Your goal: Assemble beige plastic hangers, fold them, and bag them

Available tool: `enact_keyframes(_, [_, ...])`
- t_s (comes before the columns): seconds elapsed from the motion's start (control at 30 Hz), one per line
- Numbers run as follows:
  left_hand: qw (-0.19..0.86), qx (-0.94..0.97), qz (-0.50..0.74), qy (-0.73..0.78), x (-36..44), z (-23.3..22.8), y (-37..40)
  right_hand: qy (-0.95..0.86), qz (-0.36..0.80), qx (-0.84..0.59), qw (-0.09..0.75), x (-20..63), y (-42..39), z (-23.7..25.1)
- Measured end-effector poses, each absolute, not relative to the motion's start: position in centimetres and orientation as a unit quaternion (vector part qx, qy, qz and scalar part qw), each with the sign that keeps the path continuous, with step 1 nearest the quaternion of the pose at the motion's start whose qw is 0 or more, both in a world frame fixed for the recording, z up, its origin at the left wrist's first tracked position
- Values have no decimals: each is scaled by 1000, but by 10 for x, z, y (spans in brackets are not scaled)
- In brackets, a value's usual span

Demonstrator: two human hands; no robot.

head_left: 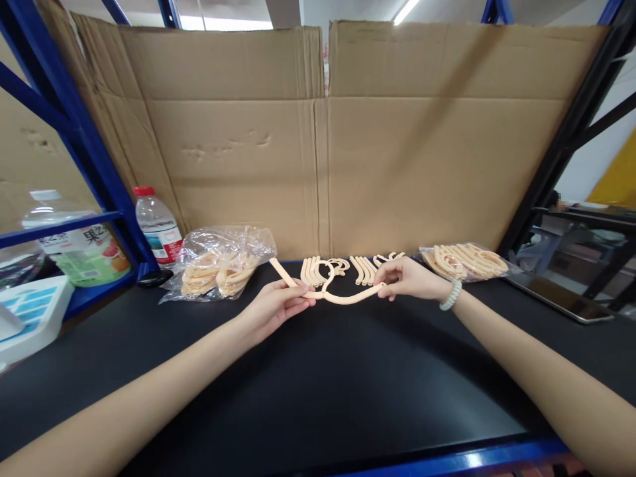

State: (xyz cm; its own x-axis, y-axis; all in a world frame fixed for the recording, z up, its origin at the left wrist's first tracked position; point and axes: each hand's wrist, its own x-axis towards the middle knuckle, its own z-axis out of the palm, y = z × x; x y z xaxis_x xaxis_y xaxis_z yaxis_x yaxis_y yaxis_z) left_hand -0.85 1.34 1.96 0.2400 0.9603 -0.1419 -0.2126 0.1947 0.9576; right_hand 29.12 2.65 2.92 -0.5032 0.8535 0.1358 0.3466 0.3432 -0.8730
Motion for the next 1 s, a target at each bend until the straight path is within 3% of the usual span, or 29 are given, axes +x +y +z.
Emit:
enact_keyframes(0.13, [648,526,368,410,-22,21,23,-830,277,-426,230,302,29,30])
enact_keyframes(0.33, [582,622,320,415,-36,20,34,-820,324,-455,126,314,34,26])
enact_keyframes(0.67, [142,891,221,370,-41,17,40,-850,241,-454,119,321,37,24])
enact_keyframes(1.0, [72,899,218,373,-39,11,39,-841,226,-474,128,316,39,18])
